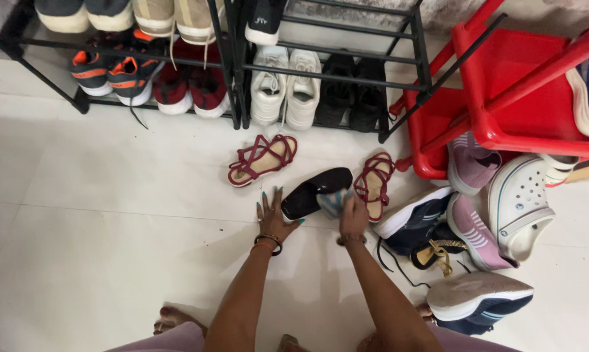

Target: The person sits on the floor and wipes several pairs of shoes with a cloth, including black sneakers, red sandals, and pink slippers. The person then wipes the shelves of a red plastic shoe rack.

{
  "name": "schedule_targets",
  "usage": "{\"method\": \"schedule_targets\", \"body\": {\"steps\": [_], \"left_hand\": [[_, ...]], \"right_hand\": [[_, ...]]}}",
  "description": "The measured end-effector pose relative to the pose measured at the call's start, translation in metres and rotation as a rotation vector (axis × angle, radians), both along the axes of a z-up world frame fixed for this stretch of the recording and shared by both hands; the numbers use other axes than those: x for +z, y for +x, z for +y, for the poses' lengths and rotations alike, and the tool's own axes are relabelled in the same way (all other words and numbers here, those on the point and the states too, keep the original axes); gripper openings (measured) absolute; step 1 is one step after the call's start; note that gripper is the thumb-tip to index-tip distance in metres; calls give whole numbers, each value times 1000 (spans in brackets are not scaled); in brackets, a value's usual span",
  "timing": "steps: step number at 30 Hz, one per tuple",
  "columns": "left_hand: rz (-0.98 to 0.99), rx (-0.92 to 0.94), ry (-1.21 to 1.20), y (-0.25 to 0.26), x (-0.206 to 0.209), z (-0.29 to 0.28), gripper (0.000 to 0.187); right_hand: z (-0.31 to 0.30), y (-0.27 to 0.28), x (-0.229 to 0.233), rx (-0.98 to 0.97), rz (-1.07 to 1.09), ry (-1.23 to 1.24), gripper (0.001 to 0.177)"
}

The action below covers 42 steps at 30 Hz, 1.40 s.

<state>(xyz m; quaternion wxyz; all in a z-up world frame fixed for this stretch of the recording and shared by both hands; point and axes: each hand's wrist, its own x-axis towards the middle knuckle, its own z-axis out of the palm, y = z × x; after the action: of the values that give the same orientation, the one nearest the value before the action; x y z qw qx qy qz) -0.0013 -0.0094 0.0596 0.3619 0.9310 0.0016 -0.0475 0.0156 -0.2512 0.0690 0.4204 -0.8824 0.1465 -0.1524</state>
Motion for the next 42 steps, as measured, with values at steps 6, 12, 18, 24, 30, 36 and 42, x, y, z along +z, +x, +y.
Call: {"method": "schedule_targets", "body": {"steps": [6, 12, 18, 24, 30, 36, 42], "left_hand": [[-20, 111, -271, -1, 7, -10, 88], [-26, 310, -460, 14, 12, -26, 83], [-140, 236, -862, 30, 30, -13, 74], [-207, 319, -1220, 47, 86, -26, 63], [-399, 378, -1414, 83, 157, -51, 70], [-637, 371, -1315, 120, 191, -61, 63], [-584, 274, -1312, 154, 196, -58, 67]], "right_hand": [[23, -60, 42, 376, -44, -587, 58], [81, -53, 83, 282, 341, 25, 118], [110, -53, 102, 211, -77, 106, 110], [124, -12, 122, 275, -491, -61, 92], [108, 39, 167, 261, -321, -56, 96], [85, 101, 205, 559, -334, 24, 102], [83, 149, 205, 531, -254, -40, 100]]}}
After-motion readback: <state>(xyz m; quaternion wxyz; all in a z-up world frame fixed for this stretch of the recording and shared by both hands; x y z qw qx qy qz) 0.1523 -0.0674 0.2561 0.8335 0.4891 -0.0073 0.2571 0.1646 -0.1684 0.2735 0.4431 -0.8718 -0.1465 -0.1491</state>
